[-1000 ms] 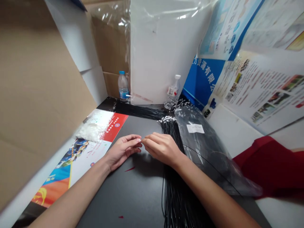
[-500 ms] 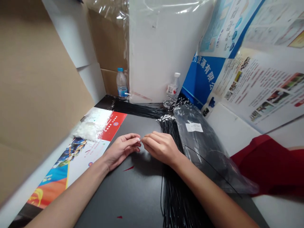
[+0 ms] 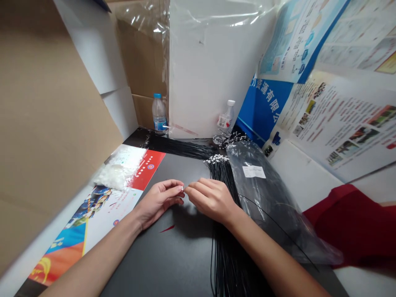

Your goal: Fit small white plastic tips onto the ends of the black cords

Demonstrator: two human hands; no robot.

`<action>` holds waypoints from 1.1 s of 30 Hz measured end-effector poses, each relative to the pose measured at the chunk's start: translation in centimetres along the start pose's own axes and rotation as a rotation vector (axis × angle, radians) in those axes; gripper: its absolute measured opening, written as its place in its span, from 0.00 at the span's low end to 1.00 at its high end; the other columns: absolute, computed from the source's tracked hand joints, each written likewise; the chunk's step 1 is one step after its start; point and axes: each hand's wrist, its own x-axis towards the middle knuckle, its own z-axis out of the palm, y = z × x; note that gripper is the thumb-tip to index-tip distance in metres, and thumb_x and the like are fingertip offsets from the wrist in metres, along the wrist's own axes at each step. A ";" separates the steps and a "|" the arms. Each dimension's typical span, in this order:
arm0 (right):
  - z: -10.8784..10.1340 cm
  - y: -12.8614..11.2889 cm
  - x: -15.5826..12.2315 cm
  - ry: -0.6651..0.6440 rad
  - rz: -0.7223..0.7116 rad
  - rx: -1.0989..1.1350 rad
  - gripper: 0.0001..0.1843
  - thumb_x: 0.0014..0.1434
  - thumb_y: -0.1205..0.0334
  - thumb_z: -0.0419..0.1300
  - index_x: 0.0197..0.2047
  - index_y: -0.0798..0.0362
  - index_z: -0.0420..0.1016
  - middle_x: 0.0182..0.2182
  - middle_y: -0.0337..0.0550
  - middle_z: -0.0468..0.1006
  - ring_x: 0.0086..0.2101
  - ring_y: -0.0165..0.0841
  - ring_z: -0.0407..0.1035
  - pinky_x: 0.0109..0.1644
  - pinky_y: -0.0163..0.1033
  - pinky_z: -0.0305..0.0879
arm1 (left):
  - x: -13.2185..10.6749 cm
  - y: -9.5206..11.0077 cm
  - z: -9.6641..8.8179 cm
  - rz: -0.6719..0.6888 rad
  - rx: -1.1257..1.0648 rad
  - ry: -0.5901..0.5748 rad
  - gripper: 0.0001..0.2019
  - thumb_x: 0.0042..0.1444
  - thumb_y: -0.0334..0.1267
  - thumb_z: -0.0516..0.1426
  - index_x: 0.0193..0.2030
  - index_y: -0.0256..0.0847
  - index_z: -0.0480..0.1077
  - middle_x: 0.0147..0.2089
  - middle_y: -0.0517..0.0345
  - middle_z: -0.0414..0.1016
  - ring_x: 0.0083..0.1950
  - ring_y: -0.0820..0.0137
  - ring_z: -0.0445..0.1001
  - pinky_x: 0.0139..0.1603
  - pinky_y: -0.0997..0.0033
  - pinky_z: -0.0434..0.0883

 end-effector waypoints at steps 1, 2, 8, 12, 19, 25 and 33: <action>-0.2 0.0 0.1 0.002 -0.013 -0.012 0.11 0.68 0.69 0.53 0.36 0.55 0.75 0.28 0.39 0.78 0.28 0.29 0.66 0.32 0.36 0.56 | 0.0 0.0 0.0 0.005 0.007 0.000 0.13 0.43 0.39 0.72 0.33 0.35 0.77 0.31 0.58 0.74 0.35 0.73 0.72 0.36 0.75 0.72; -0.3 0.0 0.2 0.002 -0.028 -0.026 0.11 0.68 0.69 0.53 0.36 0.56 0.75 0.28 0.40 0.78 0.29 0.29 0.66 0.32 0.37 0.56 | 0.0 0.0 -0.1 0.010 0.015 0.001 0.13 0.44 0.39 0.71 0.33 0.35 0.77 0.31 0.58 0.74 0.35 0.73 0.72 0.36 0.75 0.72; -0.6 0.3 0.3 -0.017 -0.053 -0.048 0.12 0.69 0.69 0.52 0.36 0.55 0.75 0.29 0.40 0.79 0.29 0.29 0.66 0.33 0.37 0.58 | 0.0 -0.1 -0.1 0.014 0.030 0.004 0.13 0.44 0.39 0.72 0.34 0.34 0.78 0.32 0.58 0.74 0.34 0.75 0.71 0.36 0.76 0.72; -0.2 0.2 0.2 -0.022 0.034 0.021 0.11 0.69 0.68 0.53 0.37 0.54 0.75 0.30 0.40 0.80 0.30 0.29 0.66 0.34 0.36 0.61 | -0.1 0.0 0.0 0.030 0.031 0.002 0.12 0.45 0.38 0.71 0.33 0.35 0.78 0.31 0.58 0.74 0.35 0.73 0.72 0.34 0.76 0.72; -0.2 -0.1 0.4 0.029 0.064 0.074 0.07 0.66 0.69 0.56 0.38 0.55 0.75 0.31 0.40 0.80 0.29 0.29 0.66 0.34 0.36 0.63 | -0.3 0.0 0.0 -0.019 -0.046 0.011 0.12 0.45 0.37 0.71 0.34 0.35 0.77 0.31 0.58 0.75 0.33 0.75 0.73 0.35 0.78 0.73; -0.1 -0.1 0.1 0.003 0.032 0.034 0.08 0.67 0.68 0.54 0.37 0.54 0.74 0.30 0.40 0.79 0.30 0.29 0.66 0.34 0.37 0.62 | -0.1 -0.2 0.0 -0.046 -0.105 -0.008 0.12 0.44 0.34 0.72 0.33 0.34 0.77 0.30 0.58 0.76 0.33 0.75 0.75 0.36 0.79 0.73; -0.2 -0.2 0.4 0.011 0.043 -0.004 0.10 0.67 0.69 0.55 0.33 0.54 0.73 0.28 0.39 0.77 0.28 0.30 0.63 0.32 0.38 0.58 | -0.4 0.0 0.3 0.021 0.011 -0.008 0.12 0.45 0.39 0.71 0.32 0.35 0.77 0.31 0.58 0.74 0.35 0.73 0.72 0.37 0.75 0.73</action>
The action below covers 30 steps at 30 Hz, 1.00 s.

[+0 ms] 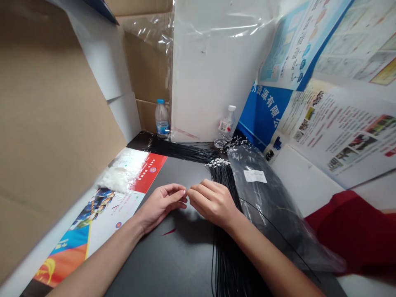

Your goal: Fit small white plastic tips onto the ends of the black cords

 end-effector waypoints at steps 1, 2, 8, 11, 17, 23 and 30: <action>0.0 0.0 0.0 -0.003 -0.002 -0.012 0.10 0.67 0.69 0.54 0.33 0.54 0.72 0.28 0.39 0.77 0.28 0.30 0.63 0.32 0.38 0.58 | 0.0 0.0 0.1 0.018 0.025 -0.005 0.13 0.45 0.39 0.71 0.32 0.35 0.77 0.31 0.58 0.73 0.35 0.73 0.72 0.36 0.74 0.73; 0.0 0.1 0.0 -0.004 -0.007 -0.024 0.11 0.67 0.69 0.54 0.32 0.53 0.72 0.28 0.39 0.76 0.28 0.29 0.63 0.32 0.38 0.57 | 0.0 0.0 0.1 0.034 0.041 -0.006 0.13 0.44 0.40 0.71 0.32 0.35 0.77 0.31 0.57 0.73 0.35 0.72 0.72 0.36 0.74 0.73; 0.1 -0.2 0.1 -0.018 0.008 -0.048 0.11 0.67 0.69 0.54 0.33 0.53 0.72 0.27 0.40 0.76 0.28 0.30 0.63 0.31 0.38 0.57 | 0.1 -0.2 0.2 0.117 0.126 0.055 0.14 0.45 0.42 0.70 0.34 0.35 0.77 0.33 0.56 0.75 0.34 0.71 0.73 0.36 0.71 0.73; 0.2 -0.5 0.3 -0.019 0.139 0.080 0.08 0.66 0.69 0.54 0.35 0.53 0.72 0.30 0.41 0.79 0.30 0.31 0.65 0.34 0.37 0.60 | 0.3 -0.3 0.0 0.156 0.160 0.086 0.14 0.45 0.43 0.70 0.34 0.35 0.77 0.34 0.56 0.77 0.32 0.71 0.74 0.36 0.71 0.73; -0.3 -0.9 0.8 -0.194 0.464 0.452 0.12 0.61 0.62 0.59 0.48 0.55 0.69 0.35 0.43 0.80 0.33 0.32 0.71 0.36 0.36 0.64 | 0.3 -0.2 0.0 0.193 0.174 0.097 0.13 0.45 0.42 0.70 0.34 0.37 0.77 0.33 0.58 0.78 0.32 0.73 0.74 0.37 0.73 0.72; -0.7 -0.7 1.3 -0.310 0.649 0.609 0.06 0.63 0.65 0.55 0.35 0.54 0.71 0.24 0.36 0.75 0.23 0.26 0.66 0.27 0.31 0.56 | 0.0 0.1 0.2 0.219 0.333 0.108 0.11 0.49 0.41 0.68 0.34 0.37 0.76 0.30 0.58 0.78 0.28 0.72 0.75 0.34 0.74 0.70; -0.4 -0.8 1.3 -0.194 0.699 0.686 0.05 0.57 0.69 0.58 0.30 0.55 0.74 0.22 0.33 0.73 0.21 0.23 0.61 0.27 0.29 0.55 | 0.0 -0.1 0.2 0.197 0.390 0.083 0.12 0.51 0.43 0.65 0.37 0.37 0.75 0.31 0.60 0.78 0.29 0.73 0.75 0.35 0.74 0.70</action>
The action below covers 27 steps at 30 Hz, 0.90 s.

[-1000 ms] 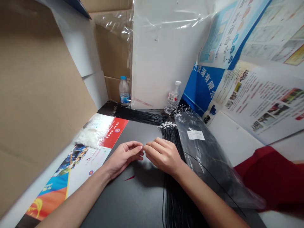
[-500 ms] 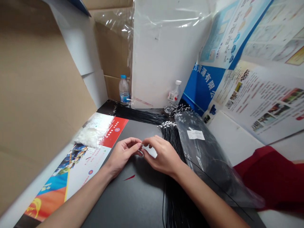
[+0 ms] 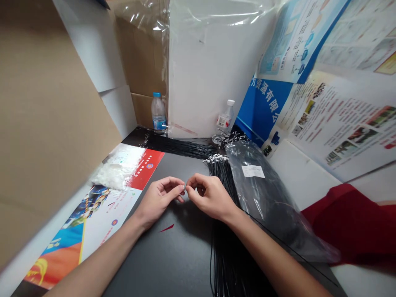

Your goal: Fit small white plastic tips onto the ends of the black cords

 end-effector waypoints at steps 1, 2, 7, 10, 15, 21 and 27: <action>0.0 0.0 0.0 0.015 0.003 -0.002 0.05 0.56 0.69 0.59 0.30 0.56 0.74 0.22 0.33 0.73 0.21 0.23 0.60 0.27 0.29 0.55 | 0.0 0.0 0.1 -0.010 -0.007 -0.001 0.12 0.51 0.43 0.65 0.37 0.37 0.75 0.32 0.60 0.78 0.29 0.74 0.75 0.36 0.74 0.70; 0.1 -0.1 -0.1 0.028 0.007 -0.004 0.05 0.56 0.69 0.59 0.29 0.56 0.74 0.22 0.34 0.73 0.21 0.23 0.60 0.28 0.29 0.55 | 0.0 -0.1 0.1 -0.020 -0.014 -0.002 0.13 0.52 0.44 0.65 0.38 0.37 0.75 0.33 0.60 0.78 0.30 0.74 0.75 0.36 0.74 0.70; 0.3 -0.2 -0.1 0.065 0.006 -0.013 0.06 0.56 0.68 0.59 0.29 0.55 0.75 0.22 0.34 0.75 0.21 0.22 0.60 0.28 0.29 0.55 | 0.2 -0.3 0.1 -0.044 -0.017 0.019 0.14 0.51 0.45 0.66 0.38 0.36 0.75 0.33 0.59 0.78 0.29 0.75 0.75 0.36 0.74 0.70; 0.6 -0.1 -0.2 0.085 -0.019 -0.028 0.06 0.57 0.67 0.59 0.30 0.55 0.76 0.22 0.34 0.74 0.20 0.22 0.58 0.28 0.29 0.55 | 0.3 -0.5 -0.2 -0.052 -0.033 0.041 0.15 0.49 0.45 0.67 0.38 0.36 0.76 0.32 0.59 0.79 0.29 0.74 0.75 0.36 0.73 0.71; 1.4 -0.1 -0.7 0.138 -0.032 -0.021 0.06 0.58 0.66 0.59 0.30 0.55 0.76 0.22 0.35 0.75 0.21 0.23 0.62 0.28 0.29 0.56 | 0.1 -1.0 -0.4 -0.065 -0.069 0.040 0.17 0.48 0.47 0.67 0.38 0.36 0.76 0.33 0.58 0.79 0.33 0.73 0.76 0.39 0.73 0.72; 2.2 0.4 -1.1 0.160 -0.058 -0.082 0.07 0.60 0.65 0.57 0.33 0.55 0.75 0.25 0.38 0.78 0.23 0.25 0.66 0.30 0.30 0.59 | 0.1 -1.3 0.0 -0.138 -0.106 0.059 0.20 0.46 0.50 0.68 0.39 0.36 0.75 0.36 0.55 0.81 0.36 0.71 0.77 0.42 0.73 0.72; -0.7 -1.7 -0.3 -0.074 0.101 -0.388 0.12 0.65 0.60 0.55 0.48 0.54 0.74 0.36 0.46 0.82 0.33 0.36 0.76 0.35 0.36 0.61 | 0.3 -0.6 -0.2 -0.059 0.079 0.119 0.20 0.49 0.52 0.64 0.41 0.38 0.73 0.36 0.55 0.80 0.36 0.68 0.79 0.42 0.70 0.73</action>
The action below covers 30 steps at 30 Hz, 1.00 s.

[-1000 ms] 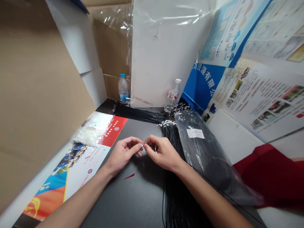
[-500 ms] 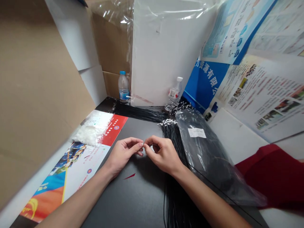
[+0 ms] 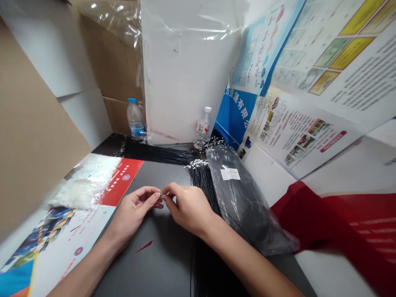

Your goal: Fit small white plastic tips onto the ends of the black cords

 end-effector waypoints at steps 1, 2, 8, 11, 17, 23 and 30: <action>-1.4 -0.4 -0.5 -0.062 0.053 -0.070 0.16 0.65 0.60 0.54 0.55 0.55 0.71 0.36 0.49 0.82 0.34 0.39 0.76 0.34 0.37 0.61 | 0.3 0.3 -0.2 0.032 0.042 0.035 0.19 0.50 0.52 0.63 0.40 0.38 0.72 0.37 0.55 0.79 0.35 0.67 0.79 0.41 0.68 0.74; -2.9 -0.8 -1.3 -0.124 0.107 -0.124 0.22 0.65 0.61 0.54 0.61 0.58 0.66 0.35 0.51 0.82 0.33 0.41 0.76 0.33 0.38 0.60 | 0.7 0.7 -0.3 0.066 0.084 0.067 0.18 0.51 0.52 0.62 0.39 0.38 0.71 0.37 0.55 0.79 0.35 0.66 0.79 0.40 0.67 0.75; -8.3 -1.6 -8.2 -0.216 0.177 0.156 0.20 0.67 0.63 0.50 0.60 0.46 0.65 0.27 0.36 0.77 0.27 0.30 0.71 0.31 0.32 0.60 | 5.9 4.3 2.3 0.434 0.555 0.043 0.07 0.59 0.40 0.54 0.38 0.41 0.70 0.35 0.55 0.78 0.37 0.64 0.78 0.40 0.64 0.74; -7.5 -0.1 -9.3 -0.135 0.225 0.132 0.12 0.67 0.61 0.49 0.47 0.48 0.72 0.27 0.36 0.76 0.26 0.30 0.71 0.29 0.32 0.60 | 9.7 4.9 6.0 0.655 0.765 -0.079 0.06 0.60 0.32 0.52 0.38 0.41 0.71 0.37 0.54 0.79 0.38 0.65 0.78 0.43 0.65 0.74; -4.6 3.7 -8.4 0.000 0.323 -0.265 0.12 0.67 0.61 0.52 0.51 0.49 0.70 0.34 0.42 0.82 0.31 0.38 0.77 0.29 0.36 0.60 | 14.5 3.0 11.3 0.745 0.836 -0.172 0.10 0.60 0.32 0.53 0.46 0.42 0.72 0.55 0.50 0.73 0.57 0.59 0.71 0.57 0.57 0.70; -3.4 4.5 -9.7 0.109 0.131 -0.211 0.11 0.68 0.59 0.50 0.46 0.47 0.73 0.32 0.41 0.82 0.30 0.37 0.78 0.29 0.39 0.65 | 7.6 3.7 6.2 0.666 0.992 -0.099 0.14 0.61 0.30 0.50 0.49 0.41 0.72 0.53 0.48 0.73 0.55 0.60 0.71 0.57 0.58 0.69; -3.2 3.5 -7.1 0.072 -0.055 -0.081 0.10 0.67 0.57 0.51 0.40 0.45 0.73 0.29 0.40 0.81 0.25 0.33 0.75 0.26 0.37 0.63 | -3.0 3.5 -3.2 0.223 1.468 0.173 0.14 0.64 0.34 0.48 0.44 0.43 0.74 0.46 0.48 0.76 0.48 0.57 0.74 0.40 0.61 0.71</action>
